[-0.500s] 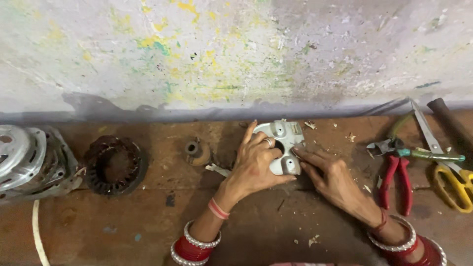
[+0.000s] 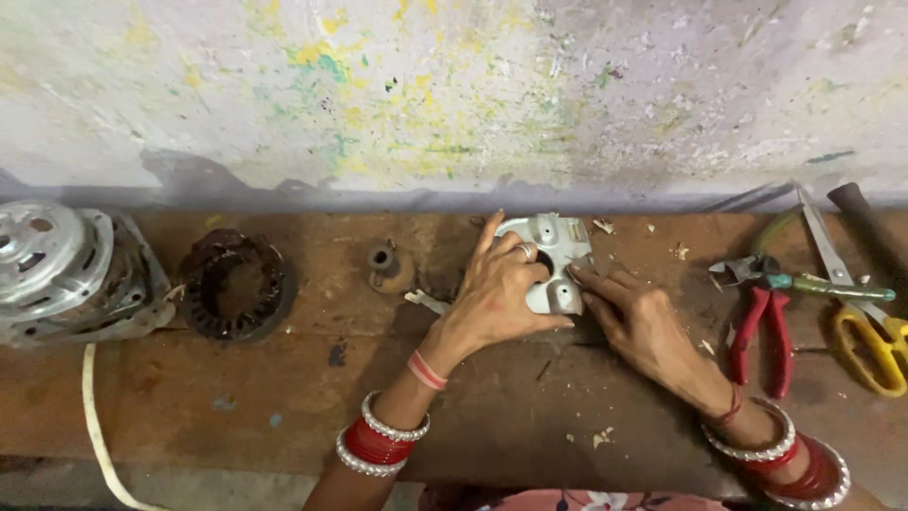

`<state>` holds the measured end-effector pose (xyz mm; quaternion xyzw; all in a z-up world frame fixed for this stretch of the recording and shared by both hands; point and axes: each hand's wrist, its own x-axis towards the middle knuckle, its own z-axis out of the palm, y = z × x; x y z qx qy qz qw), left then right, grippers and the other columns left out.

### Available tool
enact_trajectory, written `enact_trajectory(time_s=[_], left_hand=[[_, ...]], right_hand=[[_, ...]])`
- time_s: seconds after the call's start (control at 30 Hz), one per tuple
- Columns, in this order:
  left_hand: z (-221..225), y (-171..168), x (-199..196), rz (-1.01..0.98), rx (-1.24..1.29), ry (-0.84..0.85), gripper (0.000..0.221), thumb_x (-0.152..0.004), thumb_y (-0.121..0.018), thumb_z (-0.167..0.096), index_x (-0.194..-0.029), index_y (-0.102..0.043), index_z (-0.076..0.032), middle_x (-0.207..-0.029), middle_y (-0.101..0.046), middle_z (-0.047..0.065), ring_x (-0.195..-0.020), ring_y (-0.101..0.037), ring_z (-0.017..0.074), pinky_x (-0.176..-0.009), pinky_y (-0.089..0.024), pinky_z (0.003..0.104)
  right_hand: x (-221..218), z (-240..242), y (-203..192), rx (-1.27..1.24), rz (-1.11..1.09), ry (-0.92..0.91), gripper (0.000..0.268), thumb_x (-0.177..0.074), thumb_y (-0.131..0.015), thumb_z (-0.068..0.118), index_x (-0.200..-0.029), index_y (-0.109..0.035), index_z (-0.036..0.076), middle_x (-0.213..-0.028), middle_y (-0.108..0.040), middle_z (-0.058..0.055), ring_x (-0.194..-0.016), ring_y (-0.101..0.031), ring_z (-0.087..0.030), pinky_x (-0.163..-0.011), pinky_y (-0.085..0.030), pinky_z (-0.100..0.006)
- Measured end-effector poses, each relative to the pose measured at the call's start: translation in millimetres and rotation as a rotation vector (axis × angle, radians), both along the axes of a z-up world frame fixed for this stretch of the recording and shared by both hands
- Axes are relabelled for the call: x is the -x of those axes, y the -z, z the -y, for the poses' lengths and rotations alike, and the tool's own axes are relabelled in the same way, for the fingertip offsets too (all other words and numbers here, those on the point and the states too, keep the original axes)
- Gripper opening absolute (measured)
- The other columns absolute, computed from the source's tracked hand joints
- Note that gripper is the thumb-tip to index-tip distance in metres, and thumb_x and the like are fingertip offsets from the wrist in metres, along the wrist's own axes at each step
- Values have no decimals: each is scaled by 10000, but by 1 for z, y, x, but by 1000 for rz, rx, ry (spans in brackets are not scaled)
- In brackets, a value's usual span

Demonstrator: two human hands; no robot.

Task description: The person scrapes a white circular metal part on a wooden workbench using a small metal tool, removing debris and residue. The person repeatedly scrapes different areas of the part, occasionally rotating it to access new surfaces.

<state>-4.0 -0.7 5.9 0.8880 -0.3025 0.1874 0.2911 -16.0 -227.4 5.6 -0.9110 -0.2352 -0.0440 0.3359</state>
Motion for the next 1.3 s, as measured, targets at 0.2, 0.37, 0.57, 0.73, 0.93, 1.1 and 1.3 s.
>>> enact_trajectory(time_s=[0.2,0.37,0.57,0.73,0.93,1.1,1.3], left_hand=[[-2,1,2,6,10,6,525,-611,-907,-517,-825,-776,-56,-879,-725,103,-1062,-622,271,-1268,-193,591],[-3,0,1,-7,31,3,515,-625,-903,-516,-805,-777,-50,-803,-714,92,-1034,-637,257,-1275,-200,594],[0,2,0,-19,23,-20,513,-615,-900,-527,-796,-789,-60,-777,-718,105,-1020,-637,273,-1268,-215,572],[1,0,0,-61,19,-32,488,-593,-903,-515,-767,-788,-74,-793,-721,107,-1036,-637,266,-1259,-214,566],[9,1,-5,-64,16,-35,493,-581,-907,-510,-782,-789,-76,-799,-719,111,-1046,-631,276,-1251,-232,555],[8,-3,-6,-45,24,-5,489,-606,-905,-510,-789,-778,-75,-821,-732,100,-1061,-638,271,-1265,-238,555],[6,0,-3,-48,10,-6,472,-613,-909,-487,-746,-763,-58,-768,-726,101,-1033,-649,270,-1260,-226,575]], right_hand=[[1,0,2,-69,119,-82,411,-905,-667,82,-1316,-678,68,-1027,-715,-217,-849,-712,-370,-710,-553,-421],[-9,-8,2,-50,18,-19,377,-941,-653,117,-1316,-687,116,-951,-722,-240,-633,-715,-306,-603,-542,-415],[-13,-9,5,33,-16,28,387,-944,-660,162,-1330,-686,152,-896,-711,-254,-506,-671,-296,-531,-521,-429],[-12,-2,7,2,-12,-30,409,-943,-652,136,-1352,-660,139,-967,-728,-243,-575,-705,-307,-546,-541,-424],[-12,10,6,-19,-1,-44,400,-940,-644,126,-1339,-666,150,-1078,-724,-233,-644,-747,-305,-574,-565,-417],[-13,10,6,-86,172,-128,425,-934,-648,116,-1359,-648,112,-1149,-716,-237,-895,-746,-355,-711,-588,-412],[-12,5,8,-47,-58,0,399,-932,-654,136,-1330,-675,157,-1092,-736,-210,-767,-771,-300,-677,-579,-401]])
